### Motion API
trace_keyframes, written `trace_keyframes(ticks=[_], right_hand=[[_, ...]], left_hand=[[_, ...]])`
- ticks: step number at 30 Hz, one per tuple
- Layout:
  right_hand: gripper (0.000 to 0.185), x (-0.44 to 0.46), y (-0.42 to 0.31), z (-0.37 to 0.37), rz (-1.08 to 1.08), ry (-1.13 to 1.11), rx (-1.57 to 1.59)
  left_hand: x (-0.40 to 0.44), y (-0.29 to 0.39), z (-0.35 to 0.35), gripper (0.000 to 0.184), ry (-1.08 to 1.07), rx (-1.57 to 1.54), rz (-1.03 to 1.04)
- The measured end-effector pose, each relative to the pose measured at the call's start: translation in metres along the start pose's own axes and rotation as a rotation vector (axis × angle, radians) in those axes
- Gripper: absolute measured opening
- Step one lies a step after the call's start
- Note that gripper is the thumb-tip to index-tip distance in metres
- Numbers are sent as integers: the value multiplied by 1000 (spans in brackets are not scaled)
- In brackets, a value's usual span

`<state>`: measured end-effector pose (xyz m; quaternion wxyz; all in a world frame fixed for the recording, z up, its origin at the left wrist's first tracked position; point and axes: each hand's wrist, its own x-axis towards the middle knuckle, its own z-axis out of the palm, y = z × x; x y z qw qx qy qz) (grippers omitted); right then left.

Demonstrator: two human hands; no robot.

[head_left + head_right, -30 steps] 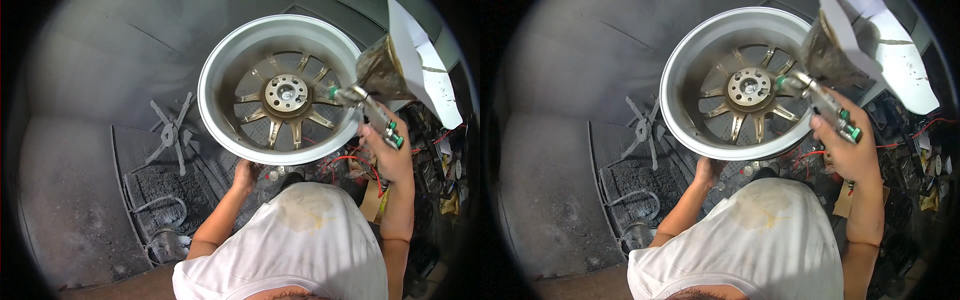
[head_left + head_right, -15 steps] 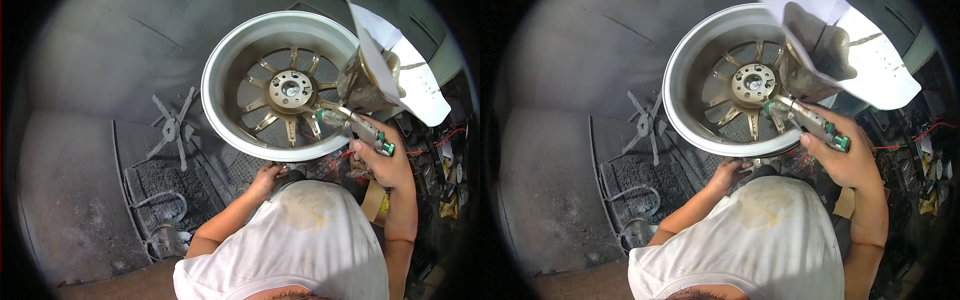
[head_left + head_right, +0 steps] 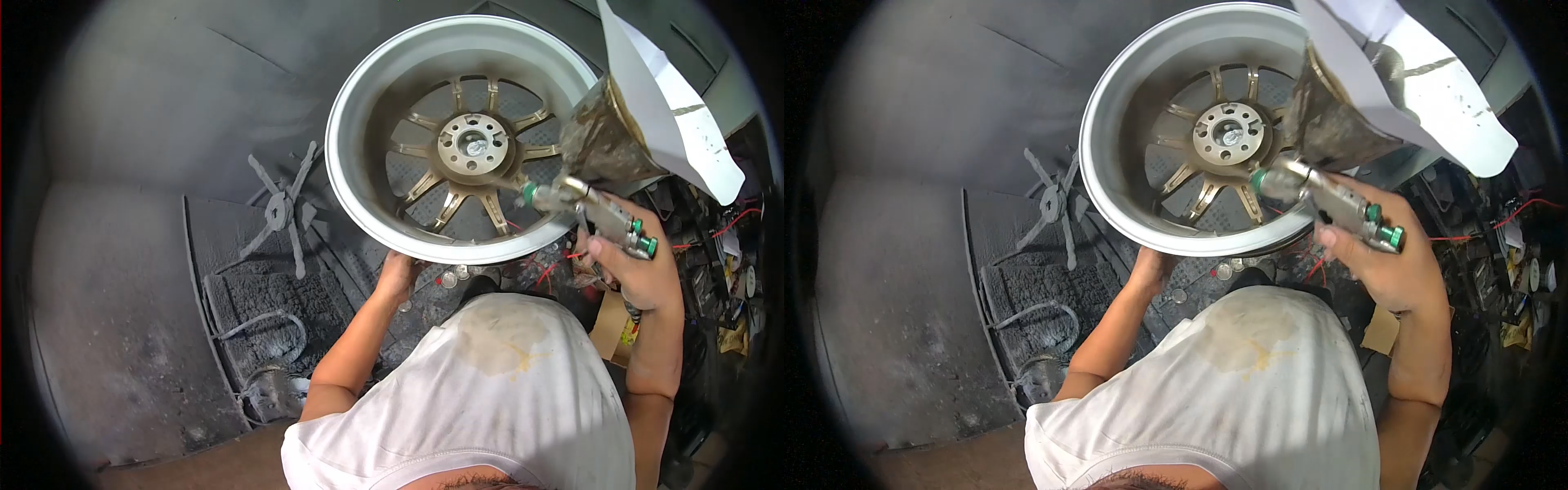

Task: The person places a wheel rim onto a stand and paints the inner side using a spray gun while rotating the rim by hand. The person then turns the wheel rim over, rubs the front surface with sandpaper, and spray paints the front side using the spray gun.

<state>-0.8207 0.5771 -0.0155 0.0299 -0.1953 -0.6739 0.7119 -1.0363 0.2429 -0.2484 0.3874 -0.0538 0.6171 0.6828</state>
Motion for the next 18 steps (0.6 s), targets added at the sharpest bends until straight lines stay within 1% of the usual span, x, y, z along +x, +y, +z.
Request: trace_keyframes(ticks=[2, 3, 4, 5, 6, 7, 8, 9, 10, 11, 12, 14, 15, 16, 17, 18], right_hand=[[54, 1, 6, 2, -26, -14, 14], [54, 2, 9, 4, -76, 23, 2], [54, 4, 10, 4, -135, 54, -25], [53, 5, 10, 5, -195, 87, -54], [53, 8, 8, 3, -196, 89, -51], [53, 9, 5, 2, -171, 135, -32], [53, 11, 3, 1, -146, 180, -12], [54, 14, 8, -1, -198, 246, -43], [54, 18, 9, -1, -198, 245, -44], [54, 21, 9, -2, -197, 309, -56], [54, 23, 9, -2, -195, 374, -69], [54, 20, 6, -4, -152, 357, -53], [54, 17, 6, -4, -144, 279, -33], [54, 15, 6, -4, -136, 199, -12], [54, 12, -3, -3, -39, 146, -18], [54, 11, -3, -2, -38, 144, -17]], left_hand=[[-4, -7, 5, 48, -19, 53, 2], [-14, 0, 18, 39, 22, 50, -4], [-14, -4, 17, 39, 19, 54, -6], [-15, -9, 16, 33, -15, 32, -20], [-17, -11, 20, 29, -48, 11, -33], [-22, -12, 29, 25, 24, -19, -55], [-24, -15, 31, 25, 24, -19, -54], [-26, -18, 33, 24, 1, -30, -74], [-28, -20, 36, 23, -22, -42, -95], [-31, -23, 41, 27, -8, 3, -102], [-36, -24, 46, 27, -7, 3, -102], [-46, -22, 59, 33, -75, 24, -143], [-57, -10, 76, 41, -45, 5, -183], [-57, -15, 77, 41, -44, 5, -183], [-56, -21, 75, 42, -77, 20, -221], [-57, -23, 76, 43, -111, 34, -259]])
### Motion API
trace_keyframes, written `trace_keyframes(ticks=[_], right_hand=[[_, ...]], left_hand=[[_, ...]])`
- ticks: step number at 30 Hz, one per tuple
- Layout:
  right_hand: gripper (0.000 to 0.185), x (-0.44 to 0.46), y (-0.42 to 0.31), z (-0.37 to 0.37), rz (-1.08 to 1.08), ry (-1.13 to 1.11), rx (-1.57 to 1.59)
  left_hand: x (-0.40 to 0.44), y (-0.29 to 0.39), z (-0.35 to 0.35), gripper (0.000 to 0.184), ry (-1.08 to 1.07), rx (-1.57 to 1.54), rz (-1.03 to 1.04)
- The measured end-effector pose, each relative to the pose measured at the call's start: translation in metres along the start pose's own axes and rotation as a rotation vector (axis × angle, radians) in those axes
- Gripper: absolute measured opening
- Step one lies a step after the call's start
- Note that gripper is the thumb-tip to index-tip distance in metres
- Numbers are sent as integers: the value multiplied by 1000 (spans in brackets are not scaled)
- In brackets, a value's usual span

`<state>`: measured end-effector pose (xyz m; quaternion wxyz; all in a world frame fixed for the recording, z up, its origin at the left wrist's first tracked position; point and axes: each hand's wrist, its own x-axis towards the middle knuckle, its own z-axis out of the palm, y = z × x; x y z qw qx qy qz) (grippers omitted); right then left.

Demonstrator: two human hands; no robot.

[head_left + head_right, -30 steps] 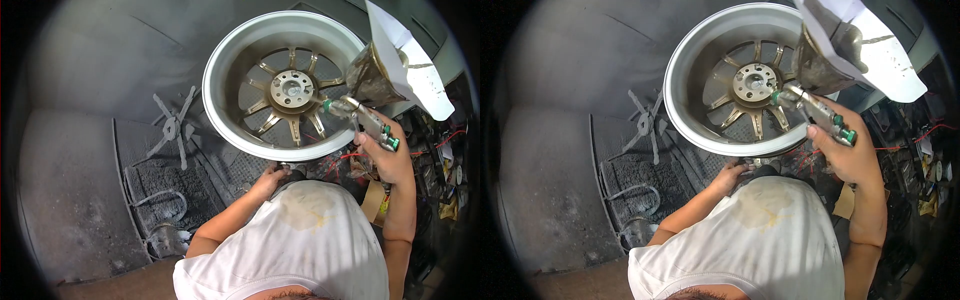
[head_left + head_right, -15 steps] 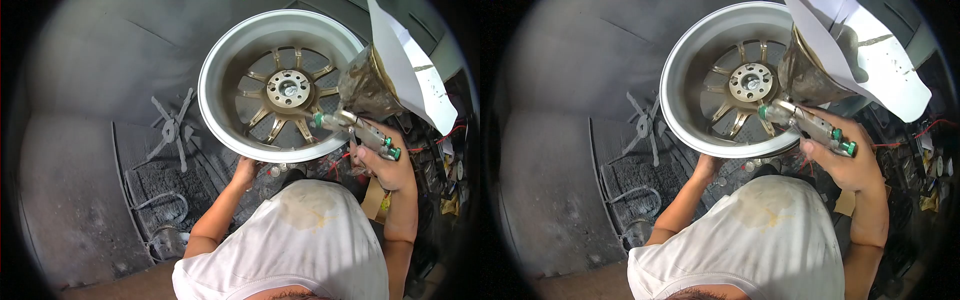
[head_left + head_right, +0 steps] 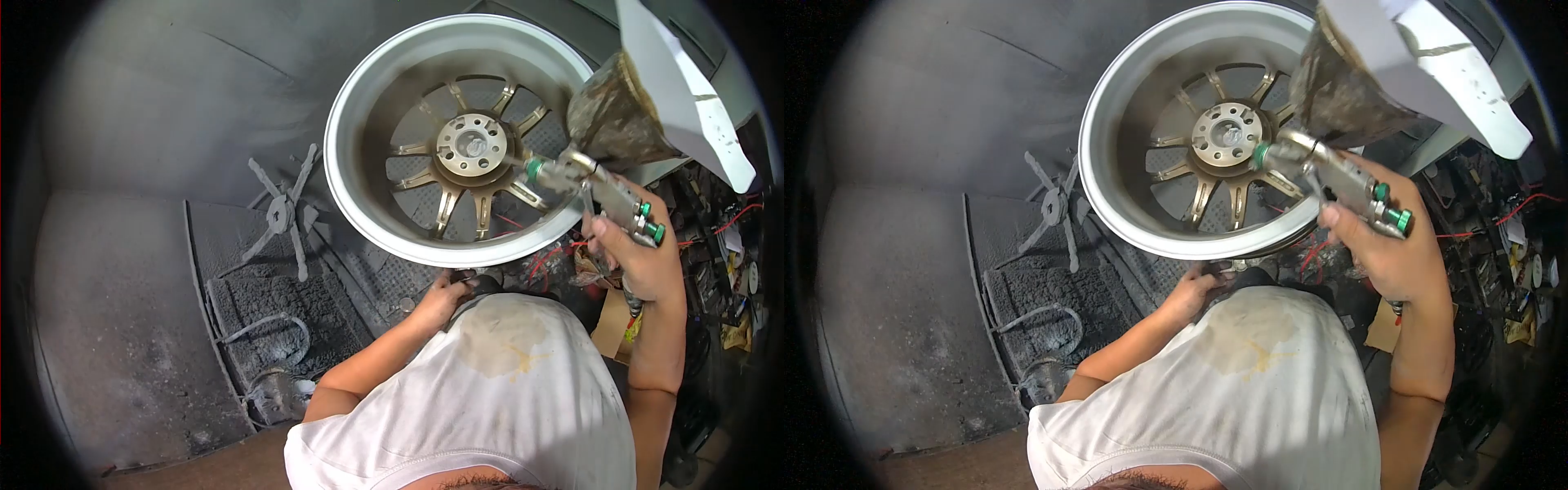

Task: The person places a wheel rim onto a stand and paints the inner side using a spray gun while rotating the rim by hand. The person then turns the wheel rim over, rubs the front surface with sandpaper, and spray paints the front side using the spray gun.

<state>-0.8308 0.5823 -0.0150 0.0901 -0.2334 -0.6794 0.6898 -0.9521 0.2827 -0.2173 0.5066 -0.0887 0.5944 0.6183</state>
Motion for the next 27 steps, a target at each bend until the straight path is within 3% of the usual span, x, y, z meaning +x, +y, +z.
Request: trace_keyframes(ticks=[2, 4, 6, 8, 9, 12, 16, 20, 22, 25, 27], right_hand=[[53, -3, 0, 1, -34, -135, 62], [52, -2, 6, 3, -50, -135, 60], [51, 0, 11, 1, -91, -24, -66], [50, 3, 7, 0, -101, 10, -63], [50, 5, 5, 1, -109, 47, -58], [50, 5, 5, -1, -36, 2, -31], [51, -6, 10, -4, 74, -122, -29], [57, -2, 17, -1, -41, -162, -68], [50, 2, 13, -1, -100, -45, -135], [49, 2, 13, -3, -83, -13, -134], [49, -3, 11, -4, -43, -13, -134]], left_hand=[[-4, 0, 4, 44, -38, 117, 7], [-10, 6, 9, 41, -172, 496, 113], [0, -4, -3, 38, -146, 399, 71], [17, -11, -36, 38, -24, 85, -22], [23, -7, -52, 35, -22, 6, 32], [42, 11, -91, 36, 114, 33, 300], [34, 29, -70, 44, 156, -107, 286], [29, 13, -55, 36, 75, -13, 227], [22, 9, -44, 34, 55, 51, 197], [18, 0, -35, 33, 119, -101, 176], [19, -4, -38, 37, -6, 5, 125]])
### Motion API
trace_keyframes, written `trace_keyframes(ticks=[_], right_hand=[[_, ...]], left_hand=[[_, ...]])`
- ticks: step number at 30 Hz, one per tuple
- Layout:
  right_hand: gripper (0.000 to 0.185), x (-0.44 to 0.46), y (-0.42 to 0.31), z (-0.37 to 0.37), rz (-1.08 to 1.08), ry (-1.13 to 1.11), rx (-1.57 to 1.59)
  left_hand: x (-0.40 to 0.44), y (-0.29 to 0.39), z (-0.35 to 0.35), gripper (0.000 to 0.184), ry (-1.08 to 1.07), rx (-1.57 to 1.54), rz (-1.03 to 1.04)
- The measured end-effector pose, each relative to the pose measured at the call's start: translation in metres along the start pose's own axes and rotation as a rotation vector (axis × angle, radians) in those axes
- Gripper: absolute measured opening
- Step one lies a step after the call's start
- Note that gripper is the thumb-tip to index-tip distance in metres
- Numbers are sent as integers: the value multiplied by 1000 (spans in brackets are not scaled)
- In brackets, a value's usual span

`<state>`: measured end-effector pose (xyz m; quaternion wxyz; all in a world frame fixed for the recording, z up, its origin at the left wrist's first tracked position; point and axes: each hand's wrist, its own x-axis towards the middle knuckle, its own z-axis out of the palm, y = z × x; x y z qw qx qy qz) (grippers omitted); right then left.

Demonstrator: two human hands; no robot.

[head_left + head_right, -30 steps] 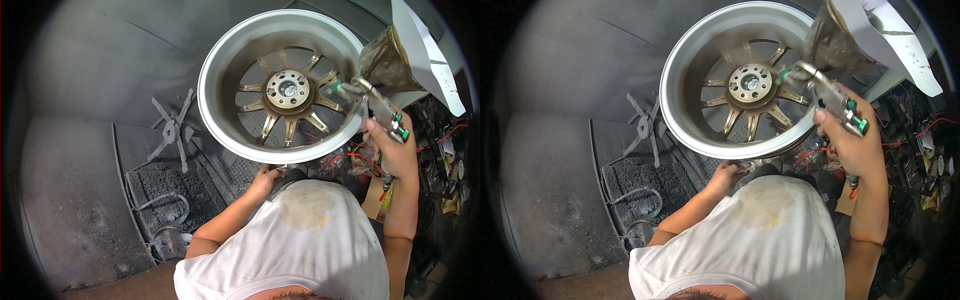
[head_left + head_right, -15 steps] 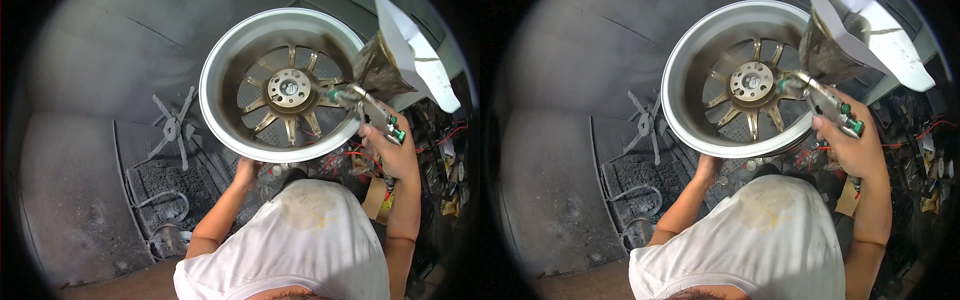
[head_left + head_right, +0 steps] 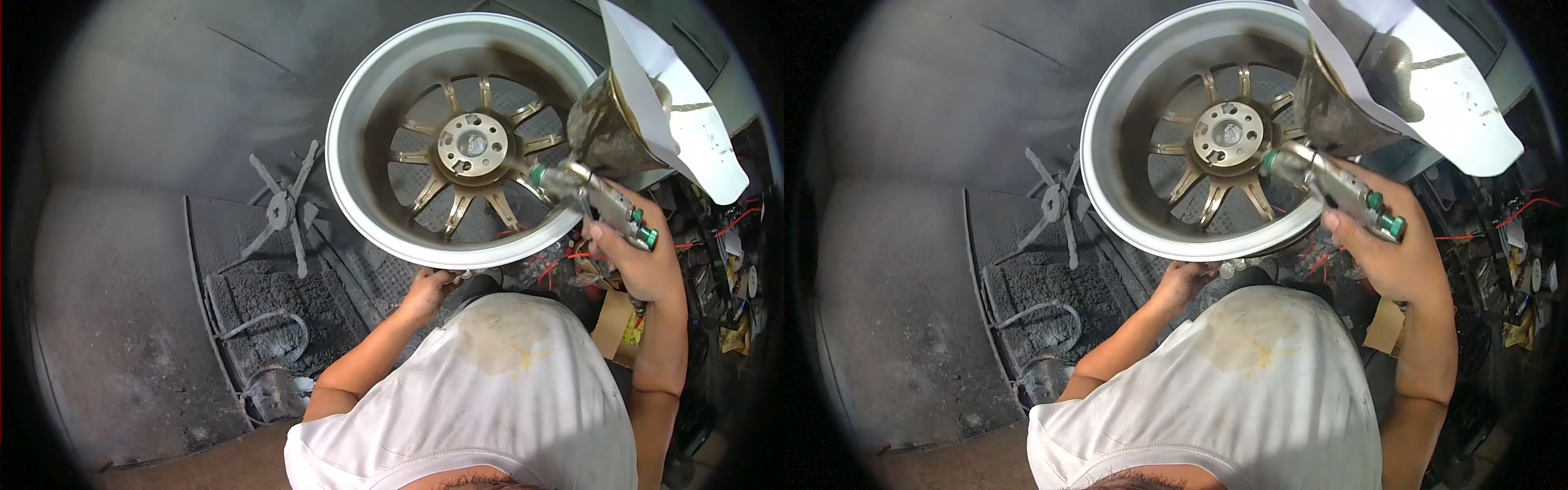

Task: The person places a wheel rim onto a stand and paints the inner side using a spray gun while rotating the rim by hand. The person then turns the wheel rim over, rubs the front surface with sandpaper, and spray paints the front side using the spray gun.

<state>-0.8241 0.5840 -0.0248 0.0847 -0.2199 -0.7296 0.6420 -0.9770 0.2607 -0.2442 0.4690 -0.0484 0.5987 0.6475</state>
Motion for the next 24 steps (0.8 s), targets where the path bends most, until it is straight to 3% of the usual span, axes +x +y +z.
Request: trace_keyframes(ticks=[4, 7, 9, 14, 16, 20, 22, 24], right_hand=[[48, -7, -1, -2, 56, -191, 90], [46, -4, 2, 4, -4, -203, 100], [47, 2, 4, 7, -85, -111, 96], [50, 12, -1, 0, -50, -61, 98], [51, 15, 3, 1, -91, 5, 92], [50, 16, 1, 2, -113, 99, 55], [50, 13, -4, 1, -70, 79, 72], [49, 4, -10, 2, 43, -99, 130]], left_hand=[[-7, -5, 21, 41, 12, -17, -50], [-12, -4, 34, 42, -78, 105, -19], [-12, -4, 40, 44, -121, 281, -148], [-16, -10, 43, 50, -146, 614, 65], [-5, -14, 19, 51, -157, 423, -155], [16, -7, -25, 46, -57, 133, -146], [28, 9, -36, 40, 98, -115, 66], [23, 27, -31, 40, 183, -103, 127]])
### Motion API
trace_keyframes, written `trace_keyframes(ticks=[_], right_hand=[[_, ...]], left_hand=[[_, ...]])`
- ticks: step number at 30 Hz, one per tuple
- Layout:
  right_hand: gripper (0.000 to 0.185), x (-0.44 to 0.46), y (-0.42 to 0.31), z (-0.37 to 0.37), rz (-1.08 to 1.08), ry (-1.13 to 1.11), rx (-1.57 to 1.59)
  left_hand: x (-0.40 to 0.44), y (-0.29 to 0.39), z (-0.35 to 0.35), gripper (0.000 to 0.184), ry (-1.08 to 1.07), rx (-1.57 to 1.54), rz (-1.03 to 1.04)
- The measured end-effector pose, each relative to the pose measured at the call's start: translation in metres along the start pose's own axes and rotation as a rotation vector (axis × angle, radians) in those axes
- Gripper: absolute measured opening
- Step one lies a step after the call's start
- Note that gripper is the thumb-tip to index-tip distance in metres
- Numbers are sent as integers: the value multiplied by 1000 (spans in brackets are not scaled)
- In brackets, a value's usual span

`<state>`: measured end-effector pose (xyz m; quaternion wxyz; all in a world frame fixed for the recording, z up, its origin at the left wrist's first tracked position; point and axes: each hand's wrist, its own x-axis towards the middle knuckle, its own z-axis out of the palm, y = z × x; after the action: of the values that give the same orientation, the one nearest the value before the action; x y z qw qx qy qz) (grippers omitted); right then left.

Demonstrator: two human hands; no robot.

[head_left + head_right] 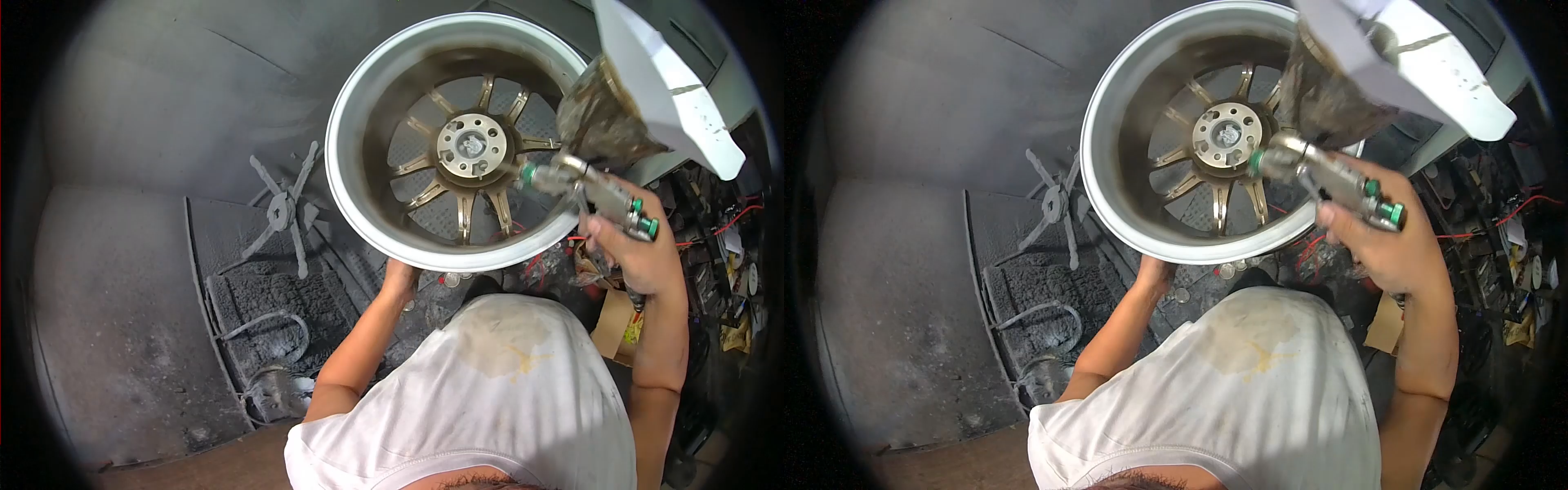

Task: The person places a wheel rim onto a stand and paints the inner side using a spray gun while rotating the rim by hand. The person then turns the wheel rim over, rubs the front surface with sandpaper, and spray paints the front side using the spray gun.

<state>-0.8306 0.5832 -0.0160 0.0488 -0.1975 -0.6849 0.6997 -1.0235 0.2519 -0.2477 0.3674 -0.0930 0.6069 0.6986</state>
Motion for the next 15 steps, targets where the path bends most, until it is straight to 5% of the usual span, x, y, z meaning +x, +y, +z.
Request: trace_keyframes(ticks=[5, 15], right_hand=[[47, -1, 17, 1, -99, -8, -216], [50, 5, 20, -2, -179, 210, -125]], left_hand=[[3, -2, -8, 47, -36, 74, 49], [-19, -6, 15, 54, -90, 76, -30]])
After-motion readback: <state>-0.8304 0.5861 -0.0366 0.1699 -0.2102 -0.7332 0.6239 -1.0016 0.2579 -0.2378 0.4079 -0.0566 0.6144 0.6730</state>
